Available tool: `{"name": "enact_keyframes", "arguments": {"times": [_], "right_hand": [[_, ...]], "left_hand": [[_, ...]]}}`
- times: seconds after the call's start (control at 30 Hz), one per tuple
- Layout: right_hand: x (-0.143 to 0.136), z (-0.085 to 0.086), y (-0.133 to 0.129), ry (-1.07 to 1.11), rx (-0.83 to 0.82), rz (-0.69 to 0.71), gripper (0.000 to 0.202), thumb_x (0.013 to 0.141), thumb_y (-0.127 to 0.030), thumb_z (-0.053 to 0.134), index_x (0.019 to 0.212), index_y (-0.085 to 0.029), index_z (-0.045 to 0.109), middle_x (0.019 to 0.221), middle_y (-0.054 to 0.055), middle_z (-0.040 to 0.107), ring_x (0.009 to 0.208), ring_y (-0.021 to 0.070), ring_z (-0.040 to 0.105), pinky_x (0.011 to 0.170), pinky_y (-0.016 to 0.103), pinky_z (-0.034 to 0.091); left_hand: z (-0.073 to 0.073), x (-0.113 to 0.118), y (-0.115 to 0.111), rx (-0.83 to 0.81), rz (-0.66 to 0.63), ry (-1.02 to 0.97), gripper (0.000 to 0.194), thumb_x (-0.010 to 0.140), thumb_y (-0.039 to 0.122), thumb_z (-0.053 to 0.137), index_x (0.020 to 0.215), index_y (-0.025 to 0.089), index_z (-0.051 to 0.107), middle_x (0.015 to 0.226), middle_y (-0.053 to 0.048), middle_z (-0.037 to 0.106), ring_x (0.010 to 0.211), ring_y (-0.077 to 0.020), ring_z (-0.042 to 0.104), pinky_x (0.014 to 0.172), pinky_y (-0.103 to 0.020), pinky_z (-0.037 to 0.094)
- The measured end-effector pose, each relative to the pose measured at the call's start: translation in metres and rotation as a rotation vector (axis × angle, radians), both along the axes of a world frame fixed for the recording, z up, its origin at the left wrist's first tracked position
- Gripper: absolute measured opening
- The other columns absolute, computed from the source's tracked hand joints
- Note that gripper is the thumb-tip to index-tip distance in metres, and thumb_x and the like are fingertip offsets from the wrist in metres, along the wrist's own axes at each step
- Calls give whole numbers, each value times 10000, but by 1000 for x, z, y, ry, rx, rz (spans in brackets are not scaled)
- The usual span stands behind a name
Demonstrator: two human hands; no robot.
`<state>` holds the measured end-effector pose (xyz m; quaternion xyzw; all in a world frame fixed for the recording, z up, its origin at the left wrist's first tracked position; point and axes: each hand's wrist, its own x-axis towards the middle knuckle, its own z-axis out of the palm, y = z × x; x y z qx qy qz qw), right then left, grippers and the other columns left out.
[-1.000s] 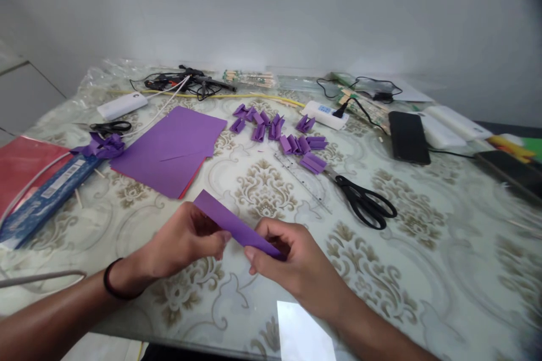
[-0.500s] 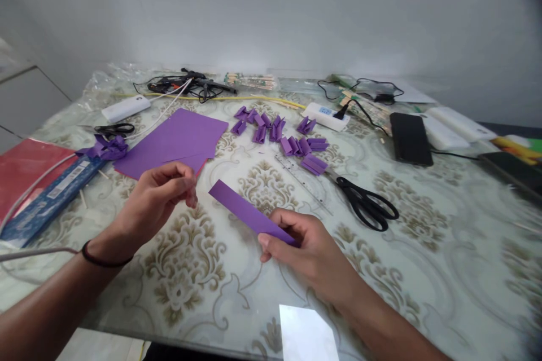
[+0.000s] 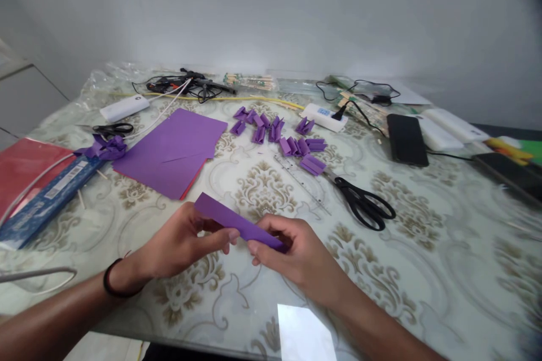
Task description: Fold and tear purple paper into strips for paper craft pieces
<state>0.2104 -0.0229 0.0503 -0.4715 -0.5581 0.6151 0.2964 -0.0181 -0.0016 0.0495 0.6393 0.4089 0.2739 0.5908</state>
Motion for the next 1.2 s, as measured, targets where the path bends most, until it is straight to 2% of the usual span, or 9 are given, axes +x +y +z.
{"name": "enact_keyframes", "arguments": {"times": [0.17,0.3,0.43,0.6,0.83,0.97,1.07,1.13,1.2], "right_hand": [[-5,-2,0,44,6,-9,140,829,-292,711,749,-185,668,652,-41,516,599,119,419,545,257,325],[-8,-3,-2,46,-10,-16,34,763,-192,686,733,-185,670,630,-51,509,576,110,411,526,247,313],[-8,-3,-3,43,15,-35,30,724,-167,657,726,-197,655,638,-47,524,580,118,417,522,251,322],[-3,-4,0,8,30,-77,73,760,-236,666,715,-204,619,631,-44,507,590,126,407,532,260,321],[1,-4,2,60,26,-140,161,784,-276,689,699,-213,568,638,-26,568,617,143,481,566,277,352],[6,-5,5,86,49,-166,154,770,-267,702,690,-208,583,651,-23,593,631,154,554,617,293,418],[16,-8,12,102,87,-197,139,780,-272,713,708,-201,619,715,-11,623,643,162,608,625,300,455],[23,-9,17,127,112,-214,137,802,-277,711,724,-203,627,743,-12,618,651,162,617,637,309,489],[27,-8,19,163,152,-204,143,841,-282,694,740,-210,622,738,-18,598,663,158,593,670,322,521]], "left_hand": [[5,5,-4,239,4,144,155,945,263,700,858,176,795,764,-8,779,683,-138,669,661,-223,515],[3,8,-8,308,20,186,127,926,238,704,859,176,792,739,6,765,673,-134,663,652,-219,506],[1,8,-10,275,53,128,91,921,240,722,864,196,777,743,25,751,679,-125,652,636,-206,492],[3,4,-7,196,83,84,182,943,283,716,784,196,734,710,22,725,671,-127,630,647,-221,491],[10,5,-2,188,145,-35,227,912,225,702,689,187,723,645,17,732,605,-121,661,588,-202,512],[4,-1,3,170,211,-104,198,904,214,722,709,191,742,625,12,740,568,-133,670,570,-219,535],[-3,-14,11,214,352,-148,213,921,261,721,722,187,736,633,3,717,569,-145,643,599,-253,551],[-6,-22,15,246,421,-110,261,929,289,697,692,182,720,636,-8,699,587,-152,626,622,-267,551],[-5,-25,17,238,381,-51,269,923,294,676,680,184,714,637,-12,692,598,-159,619,617,-264,544]]}}
